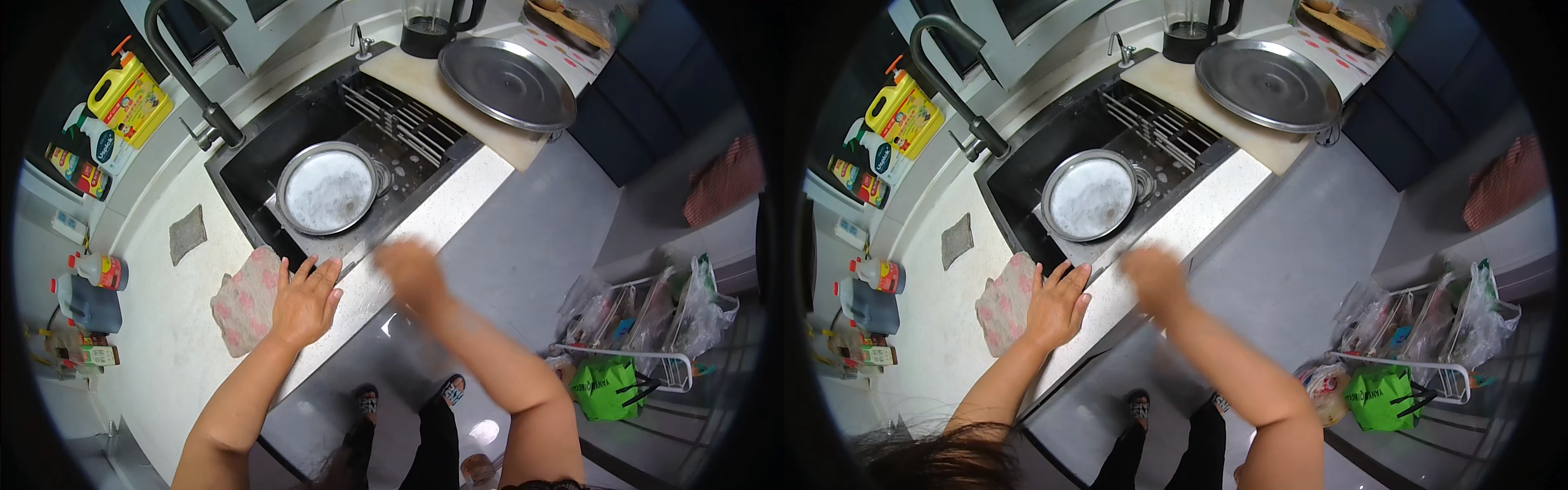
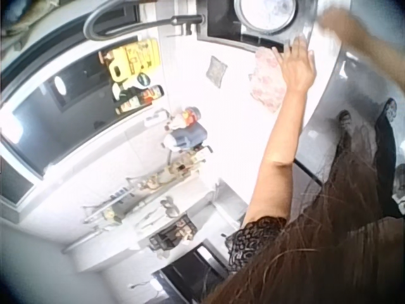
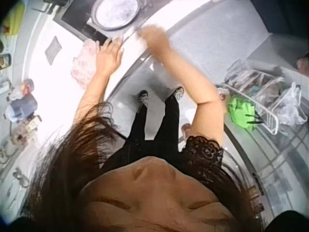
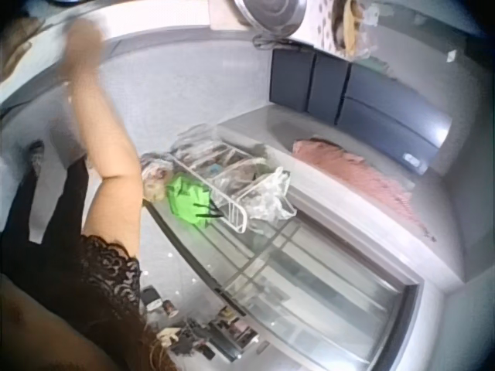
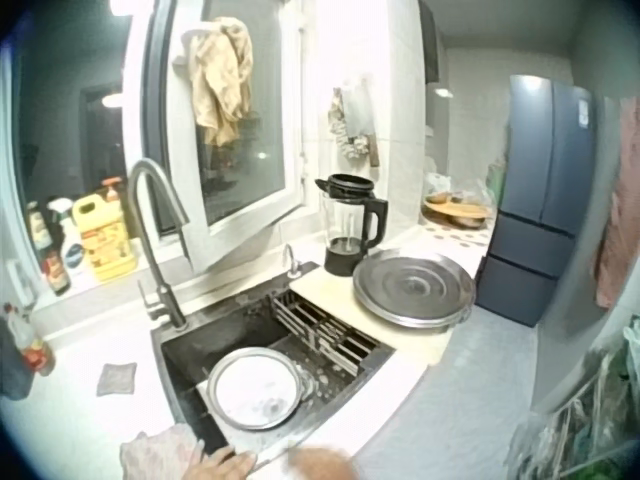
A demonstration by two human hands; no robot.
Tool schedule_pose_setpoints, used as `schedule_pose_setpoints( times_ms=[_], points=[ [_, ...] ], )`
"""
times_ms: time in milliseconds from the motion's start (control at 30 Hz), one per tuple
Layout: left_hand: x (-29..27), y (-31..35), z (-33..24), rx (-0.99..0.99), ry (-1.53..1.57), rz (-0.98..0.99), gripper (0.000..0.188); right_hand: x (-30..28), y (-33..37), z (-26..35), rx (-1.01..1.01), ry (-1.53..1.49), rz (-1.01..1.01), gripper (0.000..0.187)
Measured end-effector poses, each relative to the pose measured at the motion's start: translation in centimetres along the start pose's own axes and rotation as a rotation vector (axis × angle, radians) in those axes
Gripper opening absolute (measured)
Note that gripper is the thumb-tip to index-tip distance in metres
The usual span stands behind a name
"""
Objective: The person wipes the kitchen countertop with a cloth, then rinses the cloth in the sink. They continue wiping the countertop with a steel wool pad, focusing on the area around the sink and stove.
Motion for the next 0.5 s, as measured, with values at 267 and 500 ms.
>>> schedule_pose_setpoints(
  times_ms=[267, 500],
  points=[
    [0.3, 0.1, 0.0, -0.003, -0.006, 0.012, 0.044, -0.2, 2.9, -0.8, 0.218, 0.067, -0.193, 0.015],
    [0.7, -0.6, -0.6, 0.003, -0.022, 0.038, 0.046, -5.3, 2.2, -9.2, 0.629, 0.238, -0.434, 0.026]
  ],
)
Point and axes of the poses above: each hand's wrist, its own y-axis away from the middle knuckle, its own x-axis out of the palm, z = x × y, the point moved 8 cm from there along -y, towards the middle knuckle, and after that the axes turned 14 degrees about y, right-handed, at the moved point
